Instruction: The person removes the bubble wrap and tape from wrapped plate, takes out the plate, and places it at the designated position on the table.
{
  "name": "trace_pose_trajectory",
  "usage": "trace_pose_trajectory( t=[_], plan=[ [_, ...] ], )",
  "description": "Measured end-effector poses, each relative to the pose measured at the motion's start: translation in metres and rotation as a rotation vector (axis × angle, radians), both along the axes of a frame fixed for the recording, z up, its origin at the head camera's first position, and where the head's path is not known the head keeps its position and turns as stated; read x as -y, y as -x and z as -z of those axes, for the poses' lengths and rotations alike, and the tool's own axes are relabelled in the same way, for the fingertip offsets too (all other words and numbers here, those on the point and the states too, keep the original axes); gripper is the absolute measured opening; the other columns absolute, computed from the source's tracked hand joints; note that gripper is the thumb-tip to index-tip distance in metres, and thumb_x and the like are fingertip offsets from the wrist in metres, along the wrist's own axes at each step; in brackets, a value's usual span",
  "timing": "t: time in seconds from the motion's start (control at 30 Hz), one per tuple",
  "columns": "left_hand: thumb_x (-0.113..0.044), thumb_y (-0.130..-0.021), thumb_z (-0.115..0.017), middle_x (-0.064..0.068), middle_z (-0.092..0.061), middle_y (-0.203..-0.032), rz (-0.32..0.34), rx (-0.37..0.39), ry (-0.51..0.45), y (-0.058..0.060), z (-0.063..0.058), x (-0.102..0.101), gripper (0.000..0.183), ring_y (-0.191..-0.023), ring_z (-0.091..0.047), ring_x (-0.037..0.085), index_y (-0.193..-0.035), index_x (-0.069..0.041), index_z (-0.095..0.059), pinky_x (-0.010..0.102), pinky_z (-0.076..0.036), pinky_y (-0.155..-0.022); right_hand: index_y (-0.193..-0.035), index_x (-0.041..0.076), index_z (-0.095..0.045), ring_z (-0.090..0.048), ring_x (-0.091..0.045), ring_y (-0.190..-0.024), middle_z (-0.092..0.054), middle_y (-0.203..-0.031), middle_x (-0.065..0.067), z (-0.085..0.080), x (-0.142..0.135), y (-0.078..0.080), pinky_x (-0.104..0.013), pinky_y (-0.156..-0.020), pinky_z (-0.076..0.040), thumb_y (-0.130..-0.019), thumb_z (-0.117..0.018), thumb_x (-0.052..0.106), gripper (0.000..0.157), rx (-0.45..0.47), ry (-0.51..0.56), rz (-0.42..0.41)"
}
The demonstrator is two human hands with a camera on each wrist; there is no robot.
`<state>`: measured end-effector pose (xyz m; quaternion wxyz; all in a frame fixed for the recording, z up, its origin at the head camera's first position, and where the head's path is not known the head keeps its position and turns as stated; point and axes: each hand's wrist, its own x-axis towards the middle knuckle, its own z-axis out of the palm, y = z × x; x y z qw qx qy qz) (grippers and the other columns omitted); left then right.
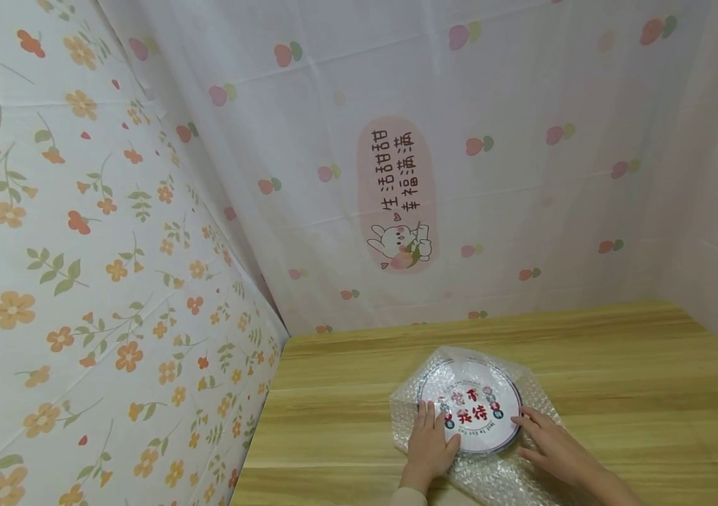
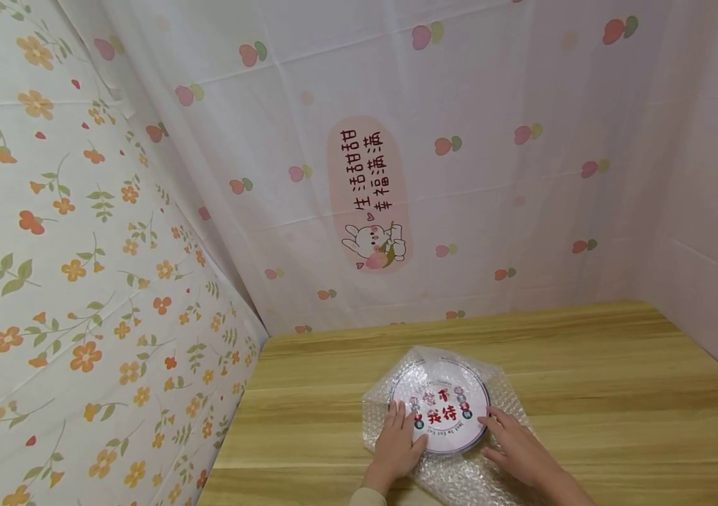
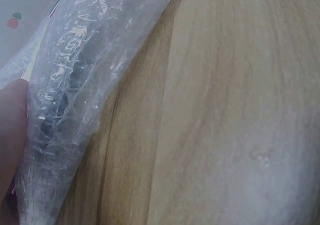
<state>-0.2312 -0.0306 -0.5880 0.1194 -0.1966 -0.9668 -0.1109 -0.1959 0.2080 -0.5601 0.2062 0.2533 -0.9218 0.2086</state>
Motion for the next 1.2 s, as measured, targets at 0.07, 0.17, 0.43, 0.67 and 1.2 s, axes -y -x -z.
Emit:
trace_pose_trajectory(
  t=[0.07,0.17,0.43,0.67,1.2],
  plan=[
    [-0.041,-0.087,-0.044,0.019,-0.043,-0.13,-0.003,0.004,0.002,-0.0003,-0.0003,0.0003,0.05,-0.126,-0.031,0.032,-0.117,-0.003,-0.055,0.037,-0.03,-0.099,-0.104,-0.002,-0.06,-0.051,-0.041,-0.098,-0.051,-0.111,-0.026,0.0005,0.0,-0.0003,-0.054,-0.077,-0.043,-0.066,-0.075,0.02,0.047,0.005,0.002,0.002],
    [-0.041,-0.087,-0.044,0.018,-0.043,-0.131,-0.006,0.007,0.008,-0.0008,-0.0004,0.0008,0.05,-0.126,-0.031,0.031,-0.117,-0.004,-0.055,0.037,-0.029,-0.1,-0.104,-0.002,-0.06,-0.051,-0.041,-0.099,-0.05,-0.112,-0.027,0.0004,0.0007,-0.0004,-0.054,-0.077,-0.043,-0.066,-0.075,0.02,0.047,0.014,0.013,0.005],
    [-0.042,-0.087,-0.043,0.018,-0.042,-0.132,-0.006,0.026,0.006,-0.0012,-0.0009,0.0015,0.051,-0.127,-0.029,0.031,-0.119,-0.004,-0.054,0.037,-0.028,-0.1,-0.103,-0.002,-0.061,-0.051,-0.04,-0.099,-0.05,-0.113,-0.027,0.0007,0.0029,0.0011,-0.051,-0.079,-0.042,-0.065,-0.076,0.022,0.047,-0.024,0.018,0.002],
    [-0.042,-0.087,-0.043,0.018,-0.042,-0.131,-0.001,0.023,-0.004,-0.0008,-0.0009,0.0018,0.051,-0.127,-0.029,0.032,-0.119,-0.004,-0.054,0.037,-0.029,-0.1,-0.102,-0.002,-0.061,-0.055,-0.038,-0.092,-0.047,-0.114,-0.03,0.0027,0.0027,0.0038,-0.051,-0.075,-0.045,-0.065,-0.076,0.021,0.046,0.016,0.041,0.004],
    [-0.043,-0.086,-0.043,0.017,-0.042,-0.132,-0.015,0.008,0.0,0.0014,0.0059,0.0006,0.05,-0.127,-0.029,0.03,-0.119,-0.006,-0.055,0.036,-0.029,-0.1,-0.102,-0.002,-0.061,-0.05,-0.044,-0.1,-0.046,-0.118,-0.03,0.0049,0.0035,0.0053,-0.053,-0.076,-0.043,-0.069,-0.074,0.024,0.044,0.036,0.037,0.014]
  ],
)
